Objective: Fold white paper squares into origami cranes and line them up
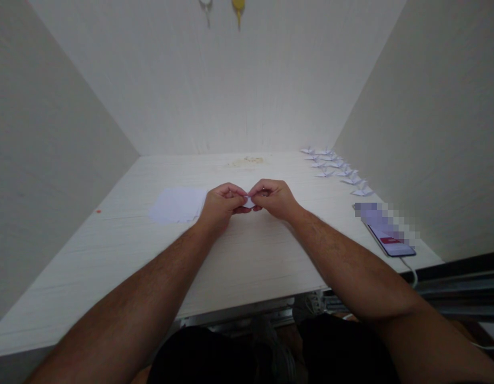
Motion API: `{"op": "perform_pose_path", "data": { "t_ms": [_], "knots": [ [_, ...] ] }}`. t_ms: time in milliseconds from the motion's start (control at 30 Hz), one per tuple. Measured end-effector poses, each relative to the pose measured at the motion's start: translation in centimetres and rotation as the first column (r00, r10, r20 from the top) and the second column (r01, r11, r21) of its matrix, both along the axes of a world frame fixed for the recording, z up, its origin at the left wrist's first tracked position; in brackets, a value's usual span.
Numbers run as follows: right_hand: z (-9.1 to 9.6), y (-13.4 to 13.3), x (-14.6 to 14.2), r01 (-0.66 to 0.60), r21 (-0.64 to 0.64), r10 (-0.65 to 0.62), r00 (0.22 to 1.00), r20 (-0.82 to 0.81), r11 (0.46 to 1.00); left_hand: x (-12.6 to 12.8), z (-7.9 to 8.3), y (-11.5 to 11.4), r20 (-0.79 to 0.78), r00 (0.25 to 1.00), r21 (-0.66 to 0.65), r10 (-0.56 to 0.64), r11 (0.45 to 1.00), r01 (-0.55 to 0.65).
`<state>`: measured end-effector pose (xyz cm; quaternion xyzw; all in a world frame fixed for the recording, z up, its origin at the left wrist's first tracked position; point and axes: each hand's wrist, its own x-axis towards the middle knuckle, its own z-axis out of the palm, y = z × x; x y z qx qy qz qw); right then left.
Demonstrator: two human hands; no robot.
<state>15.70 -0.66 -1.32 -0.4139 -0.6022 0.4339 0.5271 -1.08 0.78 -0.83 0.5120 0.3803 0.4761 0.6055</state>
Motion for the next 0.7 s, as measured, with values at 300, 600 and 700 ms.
{"op": "perform_pose_path", "data": {
  "t_ms": [300,600,700],
  "knots": [
    [-0.22,-0.08,0.04,0.02,0.033,-0.021,0.999,0.03,0.999,-0.16,0.17,0.14,0.075,0.994,-0.113,-0.073,0.99,0.081],
    [0.25,-0.15,-0.46,0.065,-0.056,-0.067,0.997,-0.044,0.996,-0.06,0.31,-0.01,0.056,0.998,-0.087,-0.025,0.996,0.03],
    [0.38,-0.1,-0.64,0.105,-0.117,-0.114,0.99,-0.078,0.988,-0.05,0.22,0.07,0.023,1.0,-0.031,0.008,0.999,-0.007]
  ]
}}
